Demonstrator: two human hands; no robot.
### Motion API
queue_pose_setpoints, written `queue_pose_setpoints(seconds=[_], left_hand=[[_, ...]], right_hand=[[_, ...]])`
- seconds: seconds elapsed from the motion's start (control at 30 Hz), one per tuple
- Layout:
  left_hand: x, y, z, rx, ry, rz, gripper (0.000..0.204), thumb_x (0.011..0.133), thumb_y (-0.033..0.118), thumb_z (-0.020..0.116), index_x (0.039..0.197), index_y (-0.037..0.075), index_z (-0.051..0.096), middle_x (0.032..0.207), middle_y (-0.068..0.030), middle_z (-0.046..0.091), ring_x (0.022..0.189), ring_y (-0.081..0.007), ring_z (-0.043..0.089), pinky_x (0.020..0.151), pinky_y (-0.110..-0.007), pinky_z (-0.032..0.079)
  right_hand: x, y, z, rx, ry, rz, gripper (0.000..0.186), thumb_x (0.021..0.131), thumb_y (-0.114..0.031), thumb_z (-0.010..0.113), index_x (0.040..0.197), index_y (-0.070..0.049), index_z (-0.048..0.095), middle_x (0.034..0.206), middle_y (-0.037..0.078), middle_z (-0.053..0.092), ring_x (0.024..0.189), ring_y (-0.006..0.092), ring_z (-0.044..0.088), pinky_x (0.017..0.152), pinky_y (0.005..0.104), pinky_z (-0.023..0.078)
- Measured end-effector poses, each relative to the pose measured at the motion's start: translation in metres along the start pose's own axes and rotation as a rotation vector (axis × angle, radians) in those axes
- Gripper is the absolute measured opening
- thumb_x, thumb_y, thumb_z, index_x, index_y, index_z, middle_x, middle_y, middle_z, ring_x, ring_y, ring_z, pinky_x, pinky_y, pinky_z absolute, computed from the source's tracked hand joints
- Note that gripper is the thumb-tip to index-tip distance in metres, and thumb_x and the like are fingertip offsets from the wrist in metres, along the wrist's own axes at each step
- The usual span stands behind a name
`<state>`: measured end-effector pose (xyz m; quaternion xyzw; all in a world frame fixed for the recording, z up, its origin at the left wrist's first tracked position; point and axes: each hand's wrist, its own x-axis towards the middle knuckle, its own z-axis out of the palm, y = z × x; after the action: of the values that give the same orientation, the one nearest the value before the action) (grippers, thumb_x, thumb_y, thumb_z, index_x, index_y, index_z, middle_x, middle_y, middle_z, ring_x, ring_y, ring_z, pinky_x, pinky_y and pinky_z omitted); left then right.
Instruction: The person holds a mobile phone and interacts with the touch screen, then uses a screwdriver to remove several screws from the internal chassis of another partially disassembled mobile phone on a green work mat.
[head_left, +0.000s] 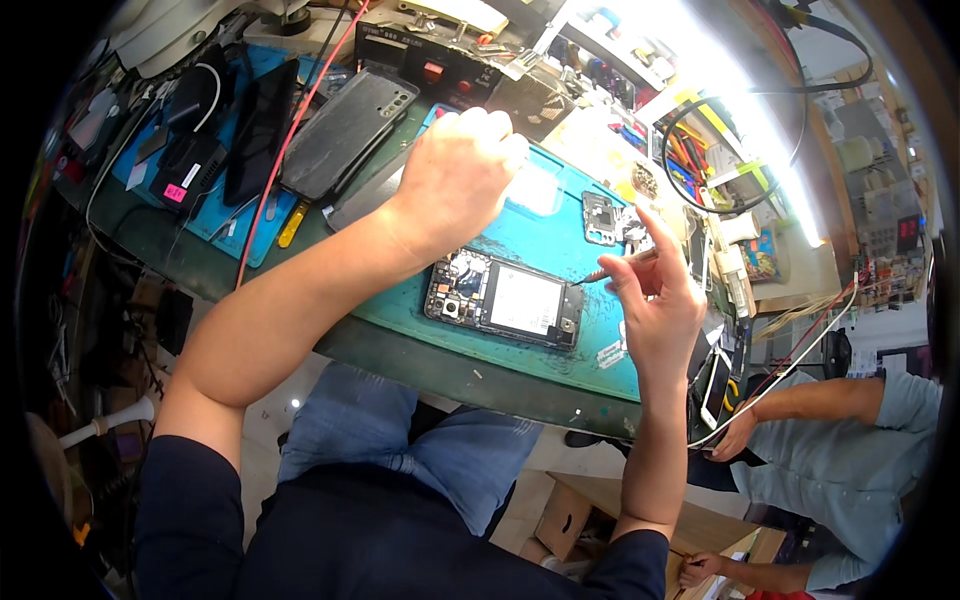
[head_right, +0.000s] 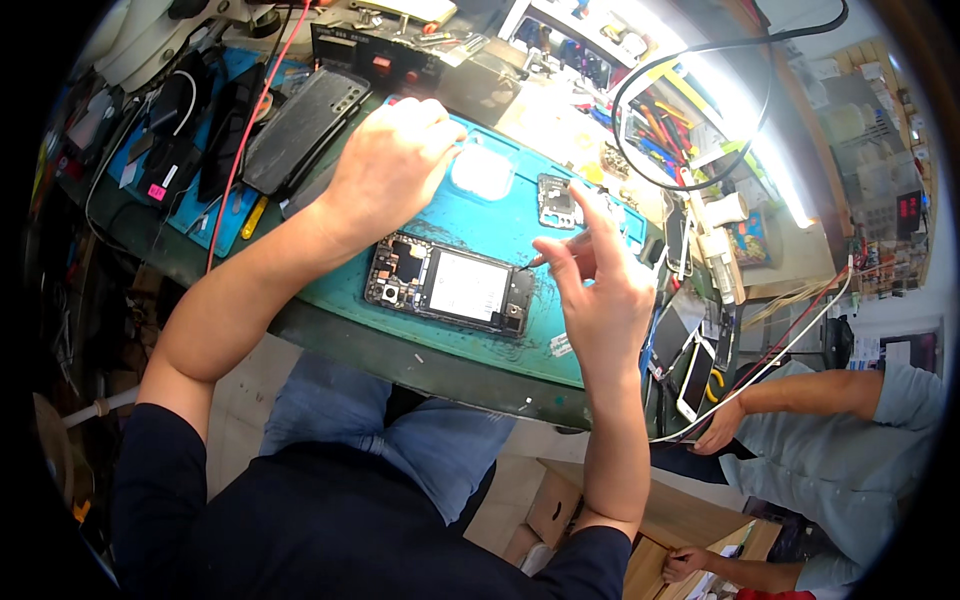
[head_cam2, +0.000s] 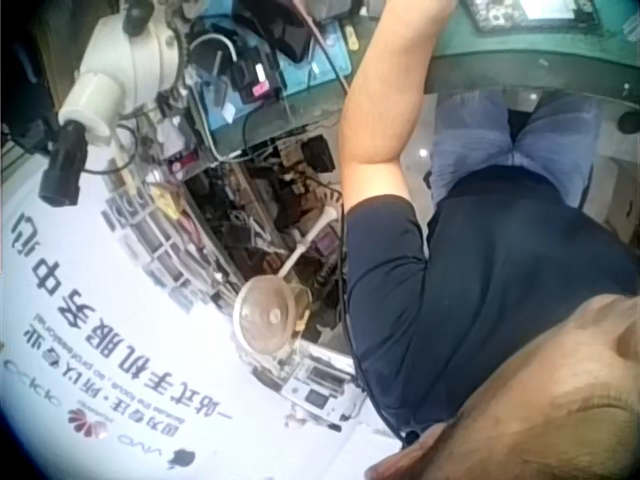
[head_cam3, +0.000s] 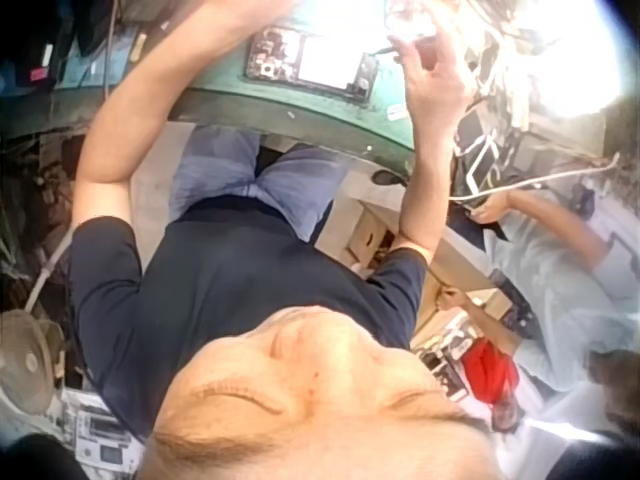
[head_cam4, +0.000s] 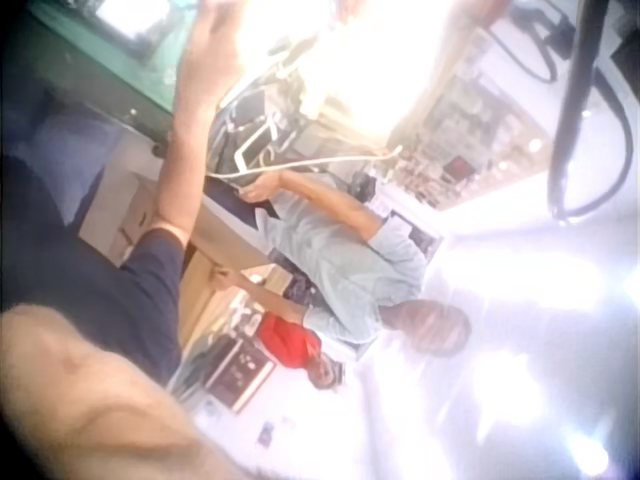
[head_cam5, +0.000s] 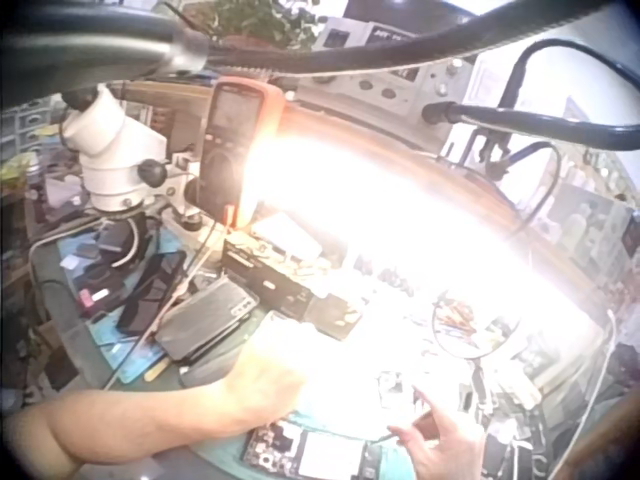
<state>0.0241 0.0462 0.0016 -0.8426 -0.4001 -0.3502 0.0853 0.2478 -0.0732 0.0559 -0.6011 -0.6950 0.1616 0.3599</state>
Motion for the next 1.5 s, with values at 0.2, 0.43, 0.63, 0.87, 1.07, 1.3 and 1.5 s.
queue_pose_setpoints(seconds=[0.2, 0.43, 0.63, 0.87, 1.07, 1.3, 1.5], left_hand=[[0.000, 0.000, 0.000, -0.009, 0.005, 0.002, 0.014, 0.089, 0.014, 0.070, 0.099, 0.005, 0.071, 0.093, -0.0084, 0.065, 0.092, -0.0264, 0.064, 0.084, -0.038, 0.050], [0.000, 0.001, -0.001, -0.014, -0.010, -0.004, 0.014, 0.088, 0.014, 0.070, 0.100, 0.006, 0.070, 0.094, -0.0087, 0.064, 0.093, -0.0266, 0.064, 0.084, -0.039, 0.050], [0.000, -0.001, 0.001, -0.031, -0.012, -0.012, 0.013, 0.088, 0.012, 0.069, 0.099, 0.005, 0.070, 0.093, -0.0093, 0.064, 0.092, -0.0276, 0.064, 0.083, -0.040, 0.050], [-0.003, -0.002, 0.000, -0.049, 0.018, 0.010, 0.009, 0.086, 0.009, 0.068, 0.094, 0.005, 0.068, 0.090, -0.0104, 0.062, 0.089, -0.0285, 0.063, 0.079, -0.040, 0.049], [-0.001, -0.003, 0.006, -0.011, 0.024, 0.000, 0.010, 0.081, 0.007, 0.067, 0.090, 0.006, 0.066, 0.089, -0.0097, 0.061, 0.089, -0.0278, 0.063, 0.080, -0.040, 0.049], [-0.003, 0.000, 0.006, 0.026, 0.028, -0.013, 0.011, 0.080, 0.007, 0.066, 0.091, 0.006, 0.068, 0.089, -0.0090, 0.062, 0.089, -0.0266, 0.065, 0.080, -0.039, 0.050], [-0.005, 0.002, 0.009, -0.085, 0.015, -0.046, 0.015, 0.084, 0.013, 0.070, 0.098, 0.008, 0.071, 0.092, -0.0074, 0.066, 0.091, -0.0255, 0.067, 0.080, -0.039, 0.054]], right_hand=[[-0.001, 0.000, -0.003, 0.033, -0.028, 0.001, 0.061, 0.095, 0.001, 0.067, 0.152, -0.007, 0.047, 0.097, 0.011, 0.074, 0.089, 0.0154, 0.073, 0.079, 0.0302, 0.059], [-0.003, 0.001, -0.004, 0.082, 0.008, 0.003, 0.056, 0.099, -0.004, 0.066, 0.152, -0.006, 0.048, 0.099, 0.011, 0.076, 0.087, 0.0142, 0.074, 0.075, 0.0281, 0.058], [-0.003, -0.009, -0.003, 0.046, 0.045, 0.035, 0.052, 0.098, -0.002, 0.066, 0.148, -0.006, 0.053, 0.091, 0.010, 0.076, 0.084, 0.0130, 0.074, 0.078, 0.0277, 0.057], [0.015, -0.012, -0.010, 0.061, 0.185, 0.011, 0.046, 0.101, -0.005, 0.064, 0.145, -0.001, 0.053, 0.096, 0.010, 0.078, 0.089, 0.0110, 0.073, 0.077, 0.0252, 0.055], [0.062, 0.016, 0.047, 0.323, 0.308, -0.071, 0.043, 0.101, -0.008, 0.066, 0.142, 0.001, 0.054, 0.101, 0.013, 0.078, 0.095, 0.0135, 0.072, 0.087, 0.0274, 0.055], [0.068, 0.031, 0.064, 0.268, 0.214, -0.055, 0.044, 0.103, -0.004, 0.062, 0.144, 0.002, 0.048, 0.108, 0.016, 0.075, 0.094, 0.0150, 0.072, 0.084, 0.0275, 0.058], [0.070, 0.024, 0.055, 0.351, 0.251, -0.070, 0.045, 0.103, -0.003, 0.061, 0.146, 0.002, 0.046, 0.108, 0.016, 0.075, 0.096, 0.0161, 0.072, 0.086, 0.0284, 0.057]])
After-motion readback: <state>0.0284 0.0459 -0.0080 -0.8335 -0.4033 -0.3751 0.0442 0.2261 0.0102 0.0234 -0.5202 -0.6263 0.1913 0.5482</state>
